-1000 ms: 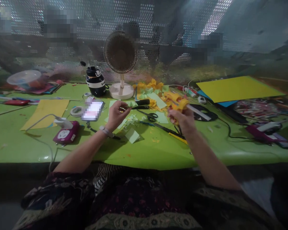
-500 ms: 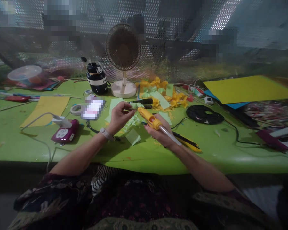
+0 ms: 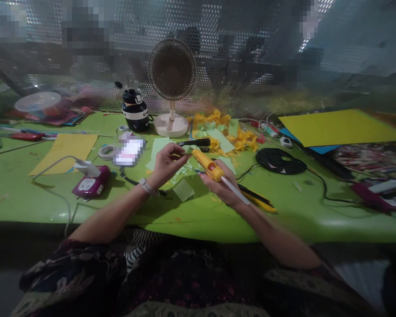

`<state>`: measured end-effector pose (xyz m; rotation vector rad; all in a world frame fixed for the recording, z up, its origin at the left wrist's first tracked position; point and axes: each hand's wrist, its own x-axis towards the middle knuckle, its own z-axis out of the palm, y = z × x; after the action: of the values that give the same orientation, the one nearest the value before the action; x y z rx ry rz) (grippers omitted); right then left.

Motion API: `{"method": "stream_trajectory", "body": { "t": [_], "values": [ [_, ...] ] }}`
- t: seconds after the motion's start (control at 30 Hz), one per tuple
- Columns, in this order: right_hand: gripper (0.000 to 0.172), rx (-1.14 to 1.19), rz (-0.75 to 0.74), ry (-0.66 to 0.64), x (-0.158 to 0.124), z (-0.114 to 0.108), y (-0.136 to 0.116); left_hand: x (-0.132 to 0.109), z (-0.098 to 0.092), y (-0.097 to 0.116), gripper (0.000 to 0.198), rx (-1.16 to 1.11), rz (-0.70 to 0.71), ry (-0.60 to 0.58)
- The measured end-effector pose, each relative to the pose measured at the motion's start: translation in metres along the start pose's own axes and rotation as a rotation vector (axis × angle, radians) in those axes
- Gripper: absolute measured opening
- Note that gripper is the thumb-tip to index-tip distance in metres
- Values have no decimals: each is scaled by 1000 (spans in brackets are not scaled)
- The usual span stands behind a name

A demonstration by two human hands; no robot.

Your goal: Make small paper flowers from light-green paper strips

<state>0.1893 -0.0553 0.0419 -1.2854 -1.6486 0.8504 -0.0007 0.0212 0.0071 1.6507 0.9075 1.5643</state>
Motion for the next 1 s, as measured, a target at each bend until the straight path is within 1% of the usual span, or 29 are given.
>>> {"method": "stream_trajectory", "body": {
  "t": [0.43,0.77,1.0],
  "values": [
    [33,26,14,-15,0,-1,2,0,-1,1,27,-3,6,-20],
    [33,2,-45,-9,0,0,4,0,-2,2,28,-34,38,-33],
    [32,-23,-53,12,-1,0,3,0,-1,3,27,-48,35,-25]
  ]
}}
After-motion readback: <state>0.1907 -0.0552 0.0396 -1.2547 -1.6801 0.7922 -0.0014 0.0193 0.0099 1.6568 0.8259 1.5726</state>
